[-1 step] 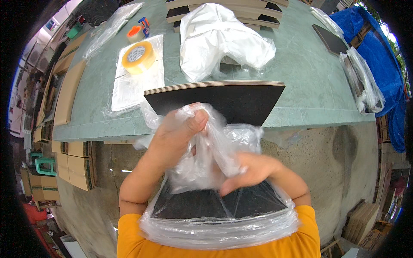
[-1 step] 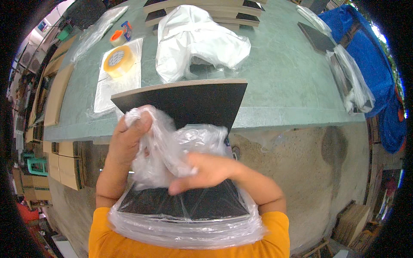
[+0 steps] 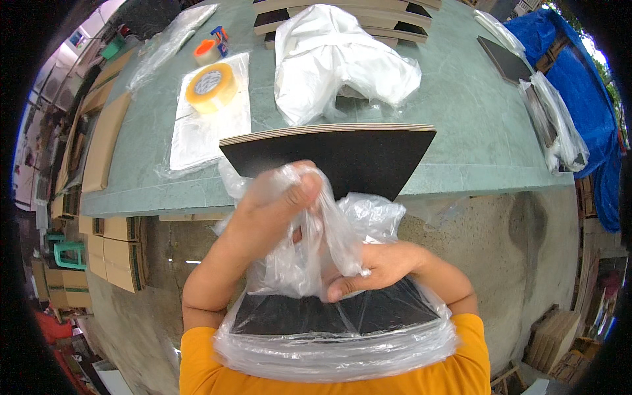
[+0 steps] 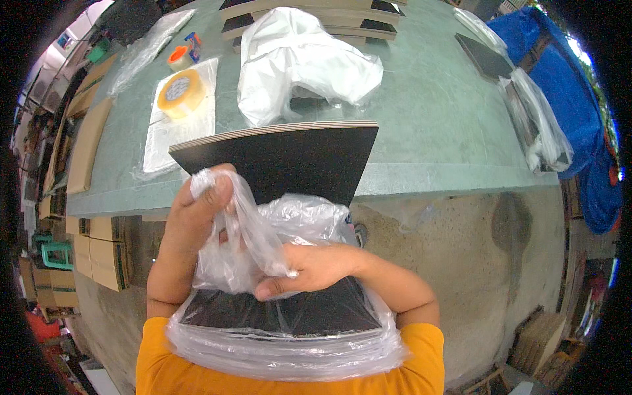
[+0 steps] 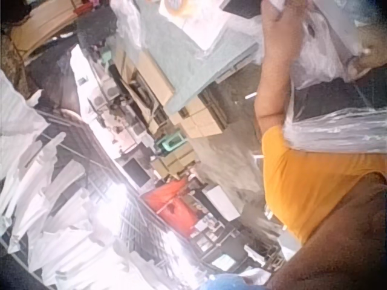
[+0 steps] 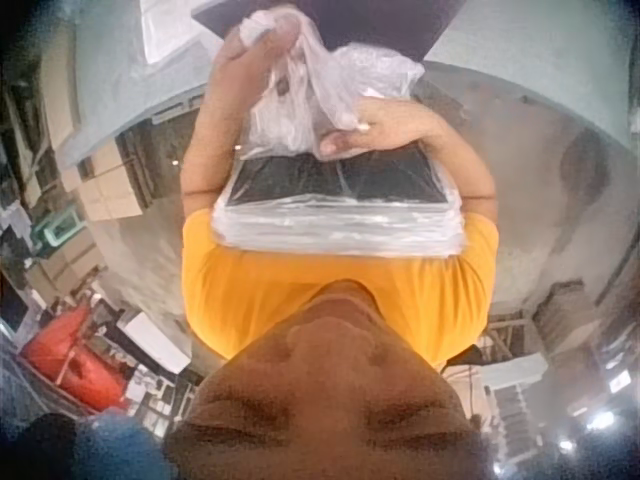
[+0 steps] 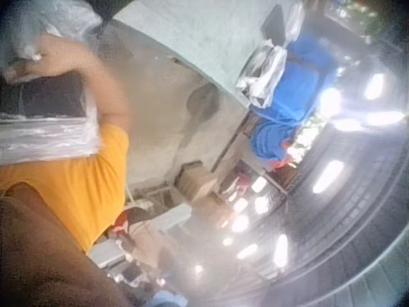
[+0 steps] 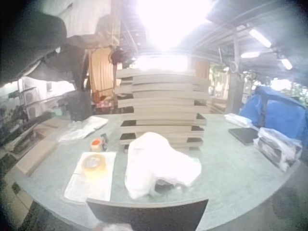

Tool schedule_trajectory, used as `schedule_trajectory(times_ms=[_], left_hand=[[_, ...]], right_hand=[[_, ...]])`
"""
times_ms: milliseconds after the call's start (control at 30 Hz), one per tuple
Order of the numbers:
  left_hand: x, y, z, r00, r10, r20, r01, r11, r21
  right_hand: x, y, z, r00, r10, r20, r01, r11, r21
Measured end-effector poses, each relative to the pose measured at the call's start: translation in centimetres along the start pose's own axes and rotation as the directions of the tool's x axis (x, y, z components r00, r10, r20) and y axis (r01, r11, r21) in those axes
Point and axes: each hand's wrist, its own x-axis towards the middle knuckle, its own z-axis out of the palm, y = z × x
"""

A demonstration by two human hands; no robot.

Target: The person wraps thin rectangular boards in plastic sheets by hand, placing each wrapped board onto a stack.

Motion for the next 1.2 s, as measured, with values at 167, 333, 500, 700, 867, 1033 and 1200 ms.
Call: schedule_trajectory(times_ms=[167,333,500,700,867,1033,1200], left_hand=[[1.4,-1.9,-5.2,0.812,0.030,0.583,-0.258,0.914,0.313],[-0.3,-1.9,-6.7,0.584,0.230,0.778,-0.529,0.836,0.149],[-1.0,-3.7,-3.8,0.896,-0.254,0.365,-0.424,-0.238,0.874],[0.0,-3.8,-5.5,0.928,-0.027,0.370,-0.346,-0.425,0.836],[-3.5,-1.6,-1.8,0.607,0.011,0.795,-0.793,-0.055,0.606],[-1.1,-7.1,-9.9,0.942,-0.134,0.307,-0.335,-0.344,0.877],[-4.3,-2.4,-9.4,0.928,0.106,0.358,-0.342,0.627,0.700]], right_hand=[[-10.7,9.4,1.0,0.792,0.091,-0.603,0.305,0.798,0.520],[-1.8,0.1,-3.2,0.864,0.257,0.433,-0.212,0.966,-0.151],[-4.3,-1.5,-1.6,0.910,0.397,-0.118,-0.331,0.527,-0.783],[-2.7,-4.2,-1.0,0.833,0.346,0.431,-0.247,0.931,-0.270],[-5.8,1.0,-4.4,0.952,0.088,-0.294,-0.305,0.164,-0.938],[-4.0,-1.5,-3.0,0.789,0.549,-0.276,-0.507,0.328,-0.797],[-3.8,-3.3,-6.7,0.458,-0.329,-0.826,-0.550,0.625,-0.554]])
